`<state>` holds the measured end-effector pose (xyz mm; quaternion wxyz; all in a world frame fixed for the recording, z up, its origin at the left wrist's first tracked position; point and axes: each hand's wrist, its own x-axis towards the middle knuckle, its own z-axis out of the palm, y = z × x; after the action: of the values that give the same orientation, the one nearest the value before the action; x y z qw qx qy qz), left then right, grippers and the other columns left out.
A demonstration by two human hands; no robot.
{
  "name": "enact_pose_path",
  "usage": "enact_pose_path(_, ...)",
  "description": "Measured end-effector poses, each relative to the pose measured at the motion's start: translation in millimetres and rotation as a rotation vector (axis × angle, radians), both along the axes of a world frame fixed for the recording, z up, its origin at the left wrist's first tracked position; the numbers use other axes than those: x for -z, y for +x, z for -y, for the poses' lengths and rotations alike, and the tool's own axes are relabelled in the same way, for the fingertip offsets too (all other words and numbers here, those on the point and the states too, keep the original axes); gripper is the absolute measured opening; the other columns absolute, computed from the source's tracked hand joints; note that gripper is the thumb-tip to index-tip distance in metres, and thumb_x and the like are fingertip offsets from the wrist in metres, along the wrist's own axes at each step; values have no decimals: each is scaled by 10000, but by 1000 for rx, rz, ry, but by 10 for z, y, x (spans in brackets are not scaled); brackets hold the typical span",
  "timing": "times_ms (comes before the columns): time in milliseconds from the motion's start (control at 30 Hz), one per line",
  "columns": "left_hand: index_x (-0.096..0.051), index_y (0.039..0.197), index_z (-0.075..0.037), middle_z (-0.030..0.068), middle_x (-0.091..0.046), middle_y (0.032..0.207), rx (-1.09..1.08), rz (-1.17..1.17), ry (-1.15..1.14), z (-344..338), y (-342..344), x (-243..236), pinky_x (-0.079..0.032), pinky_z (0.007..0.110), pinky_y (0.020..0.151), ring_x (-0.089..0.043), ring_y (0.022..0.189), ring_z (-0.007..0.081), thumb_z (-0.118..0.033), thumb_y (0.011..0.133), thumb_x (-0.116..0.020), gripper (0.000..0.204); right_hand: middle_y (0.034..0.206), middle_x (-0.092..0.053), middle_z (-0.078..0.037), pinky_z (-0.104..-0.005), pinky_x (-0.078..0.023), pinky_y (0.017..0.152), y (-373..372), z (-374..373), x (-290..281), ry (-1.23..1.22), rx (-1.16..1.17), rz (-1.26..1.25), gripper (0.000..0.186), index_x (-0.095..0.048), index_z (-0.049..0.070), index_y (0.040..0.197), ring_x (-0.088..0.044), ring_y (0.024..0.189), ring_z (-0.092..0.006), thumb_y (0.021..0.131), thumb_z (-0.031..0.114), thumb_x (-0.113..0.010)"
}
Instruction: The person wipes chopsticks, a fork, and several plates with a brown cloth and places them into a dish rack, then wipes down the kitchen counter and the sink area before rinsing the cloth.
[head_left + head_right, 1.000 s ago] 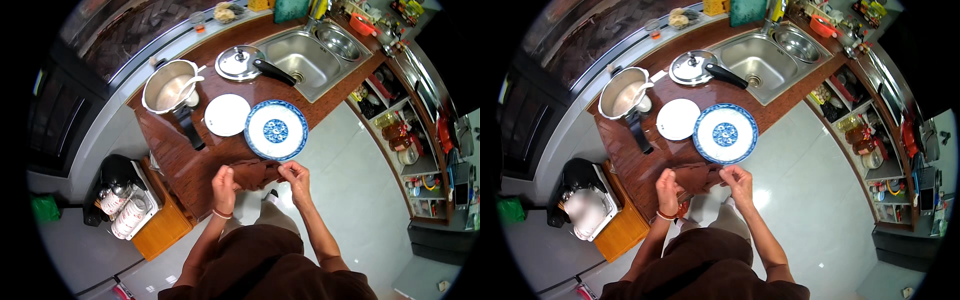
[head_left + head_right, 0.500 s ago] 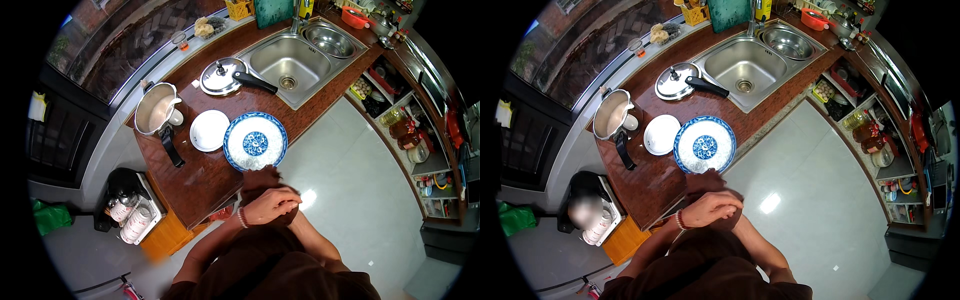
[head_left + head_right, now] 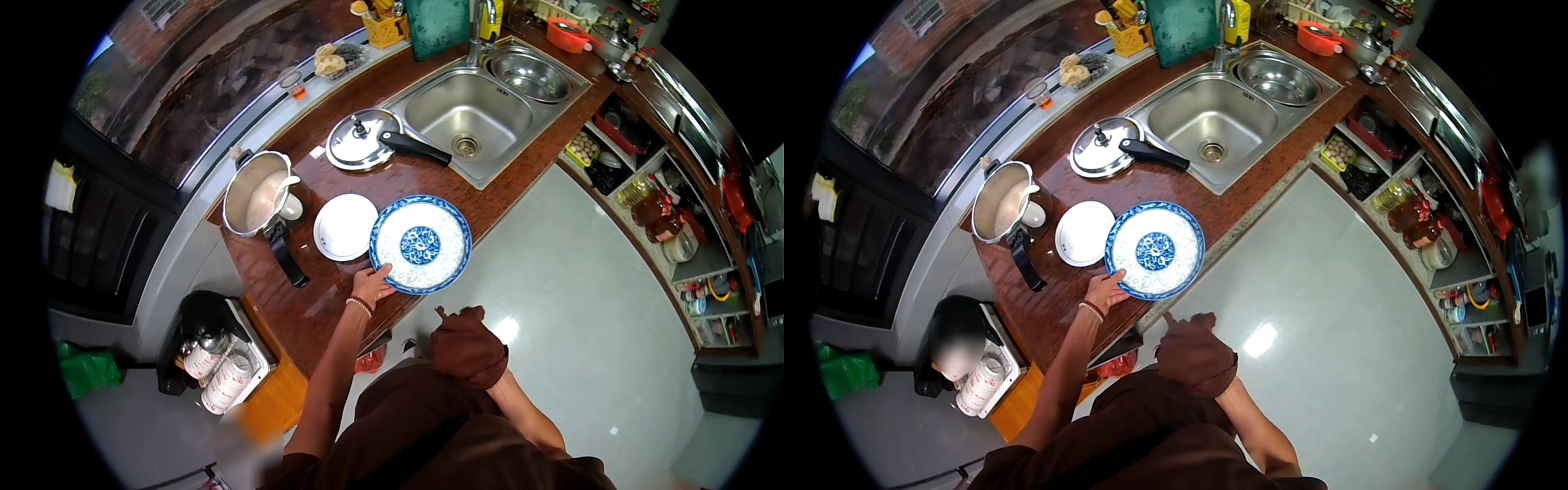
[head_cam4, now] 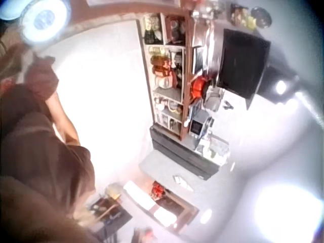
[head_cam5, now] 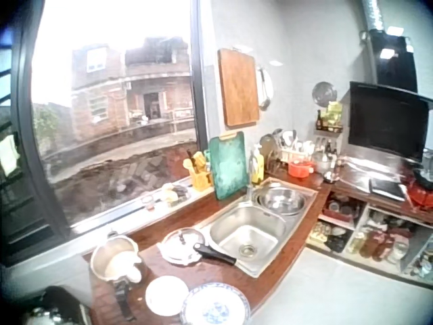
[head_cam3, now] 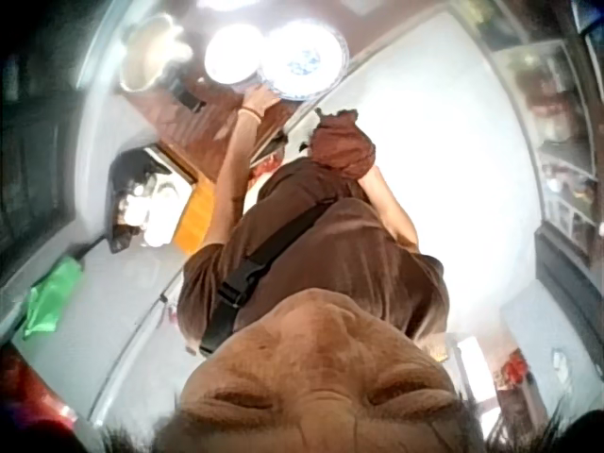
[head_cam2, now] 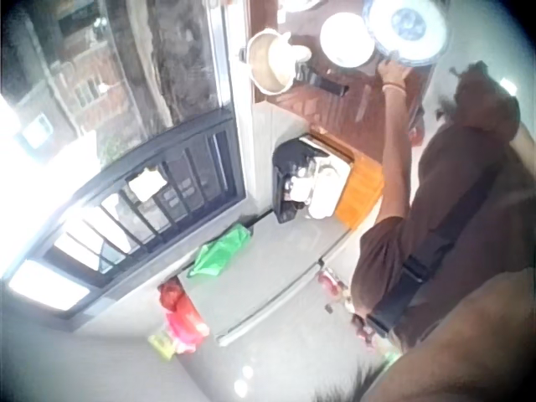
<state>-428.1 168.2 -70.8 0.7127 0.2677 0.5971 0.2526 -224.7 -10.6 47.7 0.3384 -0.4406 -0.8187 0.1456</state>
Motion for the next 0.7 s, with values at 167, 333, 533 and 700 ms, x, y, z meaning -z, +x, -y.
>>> enact_pose_path(167, -584, 980, 24, 147, -639, 911, 73, -76, 115, -93, 66, 121, -556, 354, 613, -641, 743, 233, -20, 721, -671, 277, 914, -568, -41, -299, -372, 748, -172, 121, 130, -192, 85, -125, 241, -574, 81, 898, -523, 880, -176, 668, 150, -574)
enact_pose_path(333, -517, 1021, 10, 136, -611, 913, 25, -4, 39, -98, 210, -33, -560, 376, 621, -622, 717, 241, 35, 705, -605, 329, 992, -591, -59, -455, -368, 689, -439, 165, -89, -218, 278, 290, 173, -594, 107, 887, -559, 902, -200, 753, 205, -545)
enact_pose_path(533, -435, 1144, 40, 188, -563, 1036, 253, 299, -98, -312, 167, -286, -555, 450, 706, -612, 864, 326, 20, 730, -465, 416, 993, -600, -70, -444, -399, 738, -541, 392, 167, -213, 356, 305, 199, -590, 65, 901, -558, 877, -206, 764, 195, -527)
enact_pose_path(700, -364, 1237, 25, 208, -538, 1118, 323, 270, -26, -324, 324, -413, -559, 474, 701, -607, 916, 350, 56, 692, -437, 551, 979, -607, -74, -439, -404, 733, -421, 546, 275, -240, 445, 86, 171, -602, 77, 860, -555, 908, -205, 743, 184, -537)
